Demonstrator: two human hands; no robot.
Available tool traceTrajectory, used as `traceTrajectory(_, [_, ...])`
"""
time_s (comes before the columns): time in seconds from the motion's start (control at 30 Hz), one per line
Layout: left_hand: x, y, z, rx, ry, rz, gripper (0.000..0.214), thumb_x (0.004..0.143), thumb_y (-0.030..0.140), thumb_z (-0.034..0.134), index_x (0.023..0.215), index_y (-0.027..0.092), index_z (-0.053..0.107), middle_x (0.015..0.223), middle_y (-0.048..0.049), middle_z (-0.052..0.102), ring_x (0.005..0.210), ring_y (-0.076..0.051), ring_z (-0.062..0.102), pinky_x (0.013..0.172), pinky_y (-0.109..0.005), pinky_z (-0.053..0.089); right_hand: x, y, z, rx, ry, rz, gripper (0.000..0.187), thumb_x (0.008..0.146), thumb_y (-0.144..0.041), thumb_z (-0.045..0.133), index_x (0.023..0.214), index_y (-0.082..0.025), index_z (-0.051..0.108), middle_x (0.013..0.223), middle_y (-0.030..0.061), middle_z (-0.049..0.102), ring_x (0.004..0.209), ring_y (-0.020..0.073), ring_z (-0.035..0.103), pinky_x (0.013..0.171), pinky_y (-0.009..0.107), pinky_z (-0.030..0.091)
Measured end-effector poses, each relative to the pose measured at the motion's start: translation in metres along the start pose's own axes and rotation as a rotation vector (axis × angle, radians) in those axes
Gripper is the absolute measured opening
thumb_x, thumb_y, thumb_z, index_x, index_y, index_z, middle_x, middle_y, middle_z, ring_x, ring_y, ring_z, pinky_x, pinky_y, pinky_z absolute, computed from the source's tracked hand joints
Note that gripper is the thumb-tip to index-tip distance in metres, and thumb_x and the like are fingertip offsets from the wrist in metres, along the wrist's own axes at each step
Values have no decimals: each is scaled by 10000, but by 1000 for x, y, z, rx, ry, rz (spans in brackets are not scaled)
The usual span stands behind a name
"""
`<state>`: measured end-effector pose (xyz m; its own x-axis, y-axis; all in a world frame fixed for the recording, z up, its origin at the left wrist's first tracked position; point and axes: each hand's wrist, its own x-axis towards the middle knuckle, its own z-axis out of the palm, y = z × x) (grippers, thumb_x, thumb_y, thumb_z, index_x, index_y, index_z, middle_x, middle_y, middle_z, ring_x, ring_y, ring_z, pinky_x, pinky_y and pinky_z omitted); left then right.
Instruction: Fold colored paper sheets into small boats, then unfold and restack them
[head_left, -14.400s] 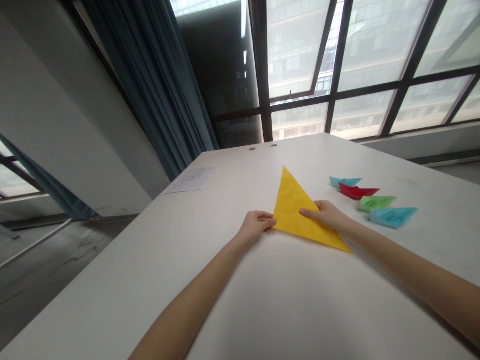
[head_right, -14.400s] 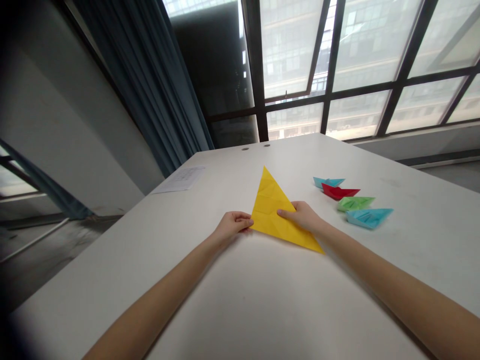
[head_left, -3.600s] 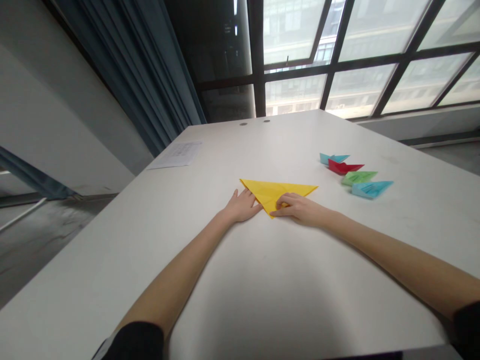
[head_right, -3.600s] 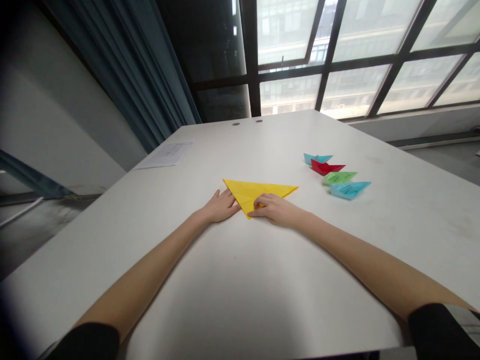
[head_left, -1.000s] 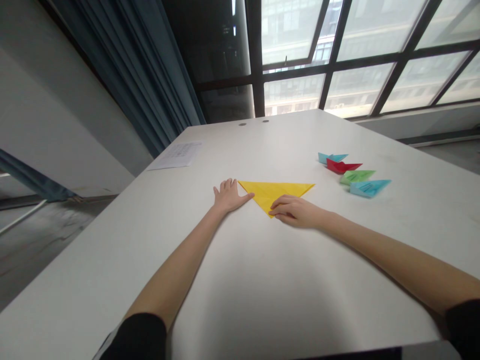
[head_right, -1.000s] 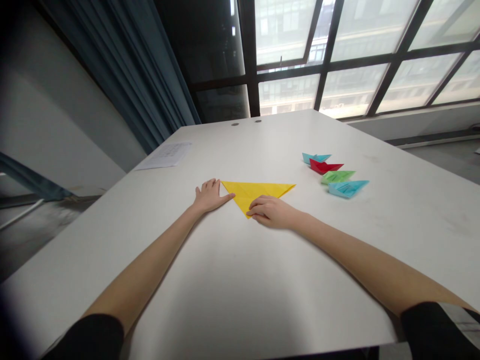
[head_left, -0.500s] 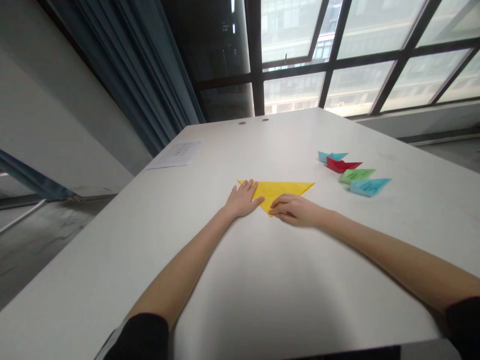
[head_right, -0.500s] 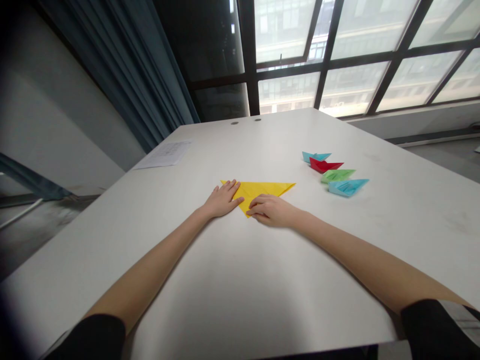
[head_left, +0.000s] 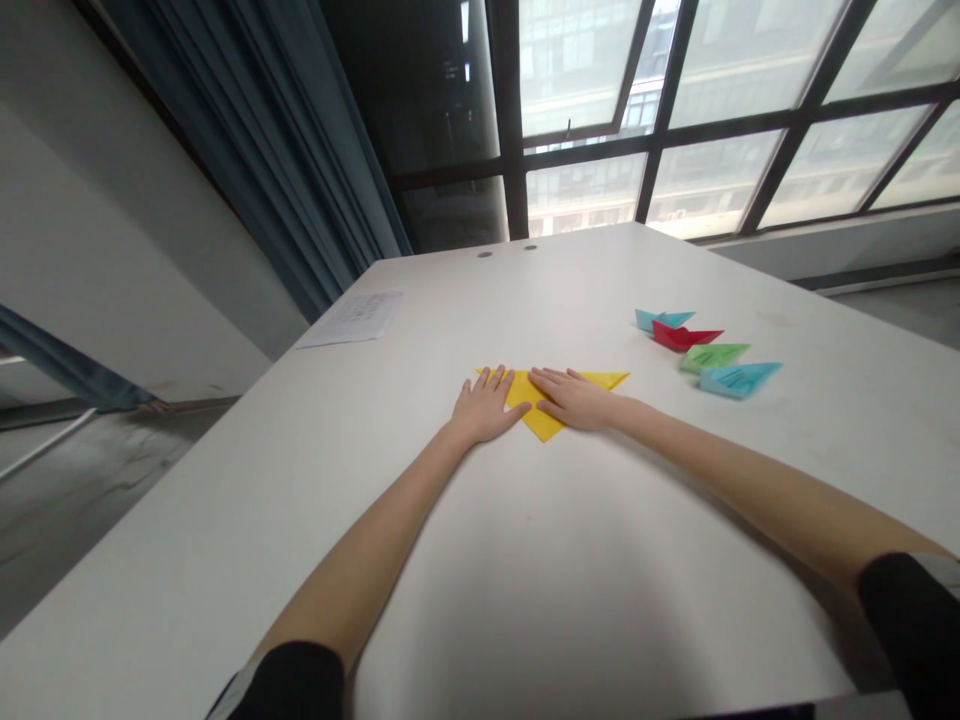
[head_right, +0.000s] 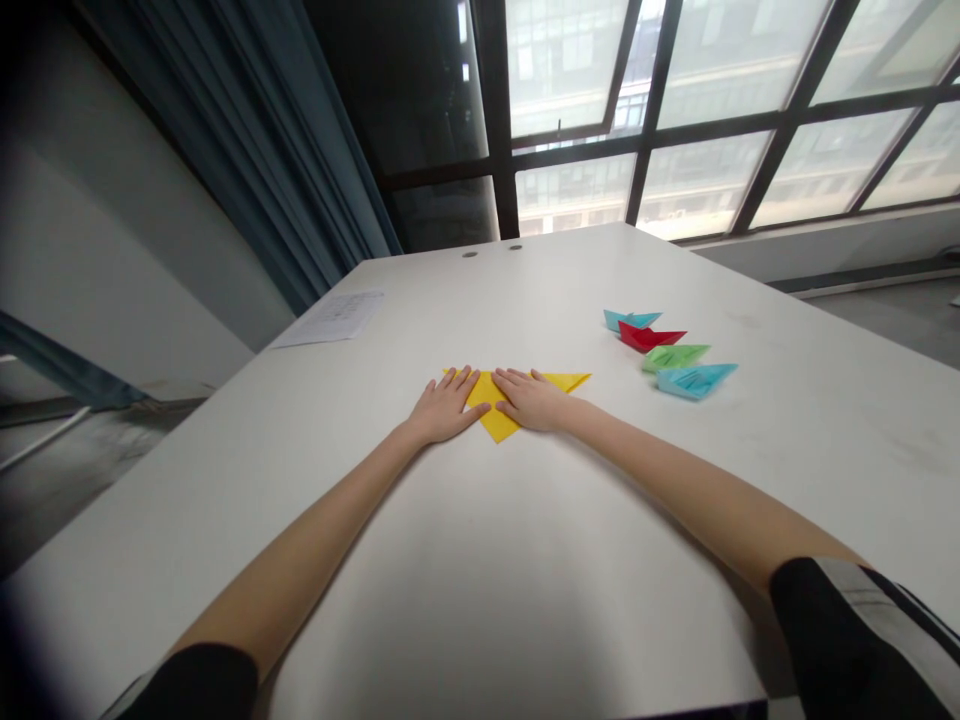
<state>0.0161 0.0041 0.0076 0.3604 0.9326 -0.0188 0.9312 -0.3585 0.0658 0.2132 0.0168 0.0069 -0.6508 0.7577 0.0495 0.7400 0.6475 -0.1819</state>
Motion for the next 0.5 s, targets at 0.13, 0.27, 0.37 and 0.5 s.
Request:
traceTrajectory(0.13, [-1,0,0,6,-1,-28,746,791,657,178,1397,221,177,1469,-67,156,1329,-330,121,1023,-529,162,-7,7,5,29,-60,41,693,858,-550,187,1392,-109,208,1443,128,213,1321,254,205,1057,488,182])
traceTrajectory(0.27, [-3,-1,1,20,0,-58,774,770,690,167,1398,237,168,1470,-87,144,1325,-348,118,1020,-533,158,-20,13,5,23,-69,103,792,815,-633,186,1402,-102,174,1450,138,172,1329,272,163,1064,493,155])
traceTrajectory(0.37, [-4,-1,1,25,-6,-83,795,744,726,152,1397,272,157,1471,-97,136,1324,-357,114,1010,-546,161,-31,19,5,12,-70,151,836,793,-663,197,1407,-97,143,1451,145,149,1331,285,139,1060,505,152])
traceTrajectory(0.5, [-5,-2,0,42,-20,-120,784,715,757,154,1384,348,154,1476,-81,117,1319,-382,106,984,-585,162,-48,32,7,-12,-64,196,872,775,-684,219,1411,-97,112,1453,150,135,1333,285,118,1065,497,139])
